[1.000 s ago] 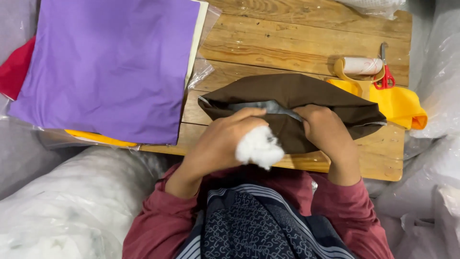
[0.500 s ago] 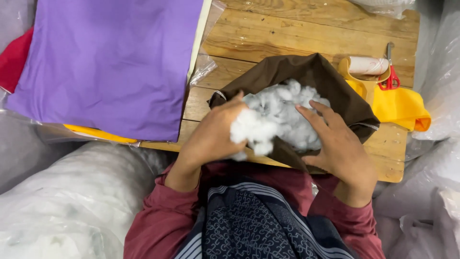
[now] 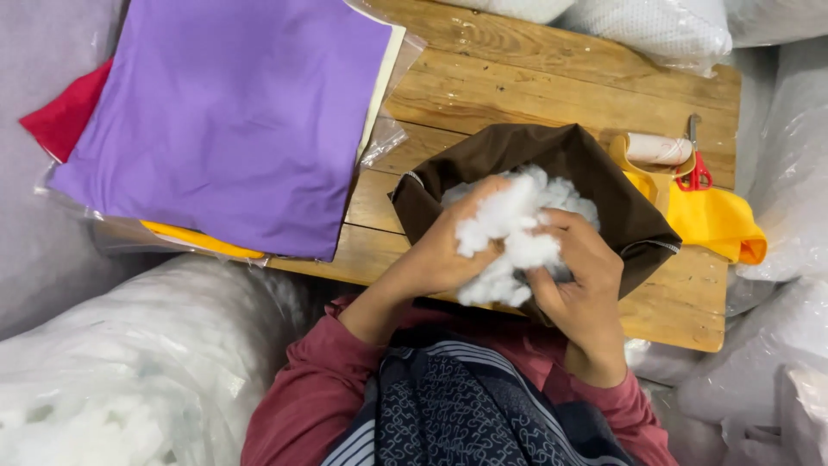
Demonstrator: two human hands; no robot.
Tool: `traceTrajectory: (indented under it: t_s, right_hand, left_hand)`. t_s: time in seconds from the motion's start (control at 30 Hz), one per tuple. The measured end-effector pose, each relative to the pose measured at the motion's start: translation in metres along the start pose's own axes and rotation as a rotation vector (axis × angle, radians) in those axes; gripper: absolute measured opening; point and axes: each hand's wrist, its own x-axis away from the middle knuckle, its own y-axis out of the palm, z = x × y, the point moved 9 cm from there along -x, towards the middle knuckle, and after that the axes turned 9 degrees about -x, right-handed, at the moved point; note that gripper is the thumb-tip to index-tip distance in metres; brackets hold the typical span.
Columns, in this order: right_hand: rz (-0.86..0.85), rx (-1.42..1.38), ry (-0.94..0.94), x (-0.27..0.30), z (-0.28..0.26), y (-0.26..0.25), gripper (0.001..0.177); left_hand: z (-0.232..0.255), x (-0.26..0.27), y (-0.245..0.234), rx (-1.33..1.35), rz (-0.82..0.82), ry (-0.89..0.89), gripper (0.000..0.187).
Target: Stuffing a brown fabric pillowcase with white polyester fiberfill material.
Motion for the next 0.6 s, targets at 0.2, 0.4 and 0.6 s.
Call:
traceTrajectory:
  t_s: [0.2, 0.4, 0.6]
  right_hand:
    - [0.062, -0.087, 0.100, 0.003, 0.013, -0.016, 0.026]
    - [0.170, 0.089, 0.156, 0.005, 0.023, -0.056, 0.010]
    - [-0.055, 0.290, 0.227, 0.014, 0.056, -0.050, 0.006]
  left_hand:
    - [0.010, 0.000, 0.001, 0.032, -0.033, 0.075, 0.036]
    - [-0.020, 0.008, -0.044, -0.042, 0.275, 0.062, 0.044]
    - [-0.010, 0.012, -0.057, 0.099, 0.347, 0.028, 0.042]
